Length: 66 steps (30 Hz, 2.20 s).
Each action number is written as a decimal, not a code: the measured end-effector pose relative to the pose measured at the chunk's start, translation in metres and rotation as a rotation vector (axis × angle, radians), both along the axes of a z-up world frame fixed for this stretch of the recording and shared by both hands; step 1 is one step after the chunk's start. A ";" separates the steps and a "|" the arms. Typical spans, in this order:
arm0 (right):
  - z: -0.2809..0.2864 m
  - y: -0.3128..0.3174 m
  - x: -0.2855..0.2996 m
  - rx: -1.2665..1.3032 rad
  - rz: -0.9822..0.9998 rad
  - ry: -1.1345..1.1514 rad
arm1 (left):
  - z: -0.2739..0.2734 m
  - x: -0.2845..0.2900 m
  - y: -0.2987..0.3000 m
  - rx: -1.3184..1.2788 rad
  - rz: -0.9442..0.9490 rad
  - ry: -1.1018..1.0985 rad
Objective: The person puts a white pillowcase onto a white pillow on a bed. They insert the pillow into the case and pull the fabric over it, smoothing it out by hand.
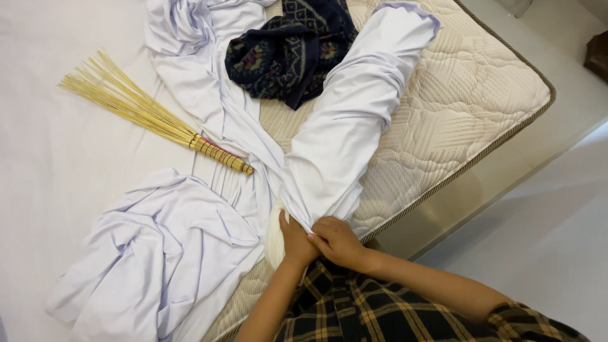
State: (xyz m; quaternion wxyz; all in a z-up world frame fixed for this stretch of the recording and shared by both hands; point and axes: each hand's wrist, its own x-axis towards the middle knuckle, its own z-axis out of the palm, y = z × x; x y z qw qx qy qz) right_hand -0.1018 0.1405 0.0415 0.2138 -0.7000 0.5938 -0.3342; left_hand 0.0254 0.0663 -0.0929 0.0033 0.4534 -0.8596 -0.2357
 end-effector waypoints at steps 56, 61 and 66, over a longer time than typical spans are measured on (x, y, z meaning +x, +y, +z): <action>0.003 0.045 -0.105 0.561 0.046 -0.146 | 0.130 0.043 -0.121 0.143 0.180 0.130; 0.015 0.002 -0.138 0.548 -0.257 -0.245 | 0.158 -0.041 -0.130 0.031 0.056 0.461; 0.015 -0.036 -0.151 0.421 -0.428 -0.253 | 0.150 -0.075 -0.126 -0.118 -0.023 0.490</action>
